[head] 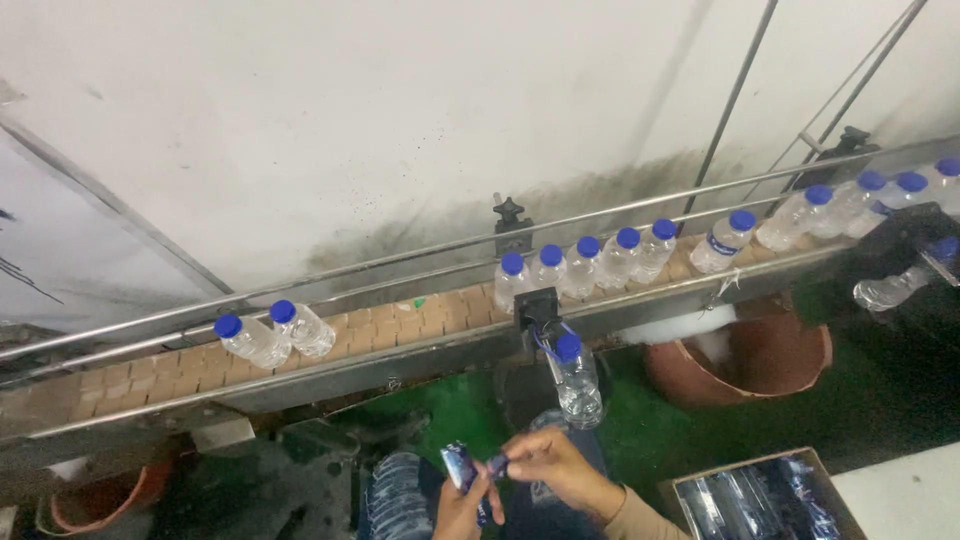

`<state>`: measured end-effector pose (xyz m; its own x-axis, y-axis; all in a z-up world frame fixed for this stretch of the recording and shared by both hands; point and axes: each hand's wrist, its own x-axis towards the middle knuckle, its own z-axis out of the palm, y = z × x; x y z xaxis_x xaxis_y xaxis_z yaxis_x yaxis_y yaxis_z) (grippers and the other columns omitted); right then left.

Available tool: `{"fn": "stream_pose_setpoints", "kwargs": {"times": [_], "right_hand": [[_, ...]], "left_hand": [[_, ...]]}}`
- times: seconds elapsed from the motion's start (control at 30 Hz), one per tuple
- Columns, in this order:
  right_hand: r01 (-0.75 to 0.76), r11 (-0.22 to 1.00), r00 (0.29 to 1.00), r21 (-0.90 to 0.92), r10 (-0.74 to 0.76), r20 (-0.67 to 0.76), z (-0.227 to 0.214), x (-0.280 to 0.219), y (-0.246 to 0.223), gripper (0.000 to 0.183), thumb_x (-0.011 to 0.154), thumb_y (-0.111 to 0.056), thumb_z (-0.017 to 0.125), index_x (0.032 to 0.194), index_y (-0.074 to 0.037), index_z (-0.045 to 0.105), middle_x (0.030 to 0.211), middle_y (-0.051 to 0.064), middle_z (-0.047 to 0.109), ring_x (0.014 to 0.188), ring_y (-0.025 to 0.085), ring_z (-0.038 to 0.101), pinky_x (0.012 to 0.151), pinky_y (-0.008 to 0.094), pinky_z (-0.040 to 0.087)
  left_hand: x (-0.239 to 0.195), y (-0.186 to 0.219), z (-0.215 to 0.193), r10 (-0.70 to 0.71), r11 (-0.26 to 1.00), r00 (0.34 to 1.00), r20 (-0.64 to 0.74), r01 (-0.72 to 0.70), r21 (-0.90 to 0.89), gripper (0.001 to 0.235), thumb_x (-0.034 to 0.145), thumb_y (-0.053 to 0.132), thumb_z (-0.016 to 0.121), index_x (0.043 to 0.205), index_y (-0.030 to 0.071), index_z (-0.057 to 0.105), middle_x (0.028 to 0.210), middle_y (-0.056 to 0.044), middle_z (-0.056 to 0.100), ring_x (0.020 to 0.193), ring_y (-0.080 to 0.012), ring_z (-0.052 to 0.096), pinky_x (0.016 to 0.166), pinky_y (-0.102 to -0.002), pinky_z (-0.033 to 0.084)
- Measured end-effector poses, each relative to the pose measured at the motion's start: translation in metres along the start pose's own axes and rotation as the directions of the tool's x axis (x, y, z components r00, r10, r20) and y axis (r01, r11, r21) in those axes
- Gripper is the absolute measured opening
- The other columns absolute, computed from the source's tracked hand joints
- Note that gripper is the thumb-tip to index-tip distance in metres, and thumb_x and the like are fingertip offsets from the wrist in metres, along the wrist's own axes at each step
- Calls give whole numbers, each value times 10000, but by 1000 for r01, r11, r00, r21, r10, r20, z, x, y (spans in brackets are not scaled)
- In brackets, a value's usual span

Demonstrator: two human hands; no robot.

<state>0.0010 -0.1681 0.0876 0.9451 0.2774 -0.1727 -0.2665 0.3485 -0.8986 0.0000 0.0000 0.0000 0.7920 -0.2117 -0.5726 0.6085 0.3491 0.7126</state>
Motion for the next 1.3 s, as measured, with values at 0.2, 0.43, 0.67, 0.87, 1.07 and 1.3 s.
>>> {"fn": "stream_pose_setpoints", "kwargs": {"times": [0.2,0.43,0.67,0.87,1.07,1.3], "right_hand": [[203,346,569,-916,-803,-177,-79,48,-142,162,914,-148,526,851,-43,632,821,81,661,697,153,626,605,205,533],[-257,-97,742,-961,-657,-132,-175,86,-214,180,756,-244,735,855,-95,719,984,108,610,870,269,598,657,379,494],[-536,-437,811,-722,-28,-585,-154,92,-257,577,765,-183,596,1320,-238,449,1232,83,566,1053,304,592,805,396,545],[-602,-486,739,-633,-38,-673,-176,82,-258,354,693,-266,676,999,-90,654,941,71,691,850,236,666,627,326,553],[-552,-150,748,-820,-525,-407,-156,45,-225,611,711,-186,740,1256,-119,474,1247,165,492,1102,358,503,846,476,459],[21,577,992,-816,88,88,23,8,-52,592,736,-253,715,1262,-107,485,1129,76,622,748,106,674,686,185,590]], "left_hand": [[-2,-10,-11,-320,889,875,363,410,-204,442,852,239,458,1198,-35,467,669,-189,500,455,-281,483,448,-342,381],[-28,25,4,-356,914,898,258,392,-102,384,926,184,405,1192,-82,484,700,-229,580,543,-326,592,504,-384,510],[-53,51,26,-458,880,862,218,474,-28,282,887,56,539,1144,-55,507,1015,-312,633,825,-372,640,686,-397,534],[-51,45,14,-383,910,885,267,411,-56,209,871,58,566,1022,-82,532,1020,-295,644,867,-364,642,697,-393,529],[-26,25,2,-256,967,967,-6,256,-13,306,825,150,638,950,-115,552,750,-281,666,638,-353,665,543,-356,538],[-27,22,11,-66,994,991,-115,55,-99,299,808,116,635,965,-132,573,648,-293,644,536,-364,637,491,-370,515]]}}
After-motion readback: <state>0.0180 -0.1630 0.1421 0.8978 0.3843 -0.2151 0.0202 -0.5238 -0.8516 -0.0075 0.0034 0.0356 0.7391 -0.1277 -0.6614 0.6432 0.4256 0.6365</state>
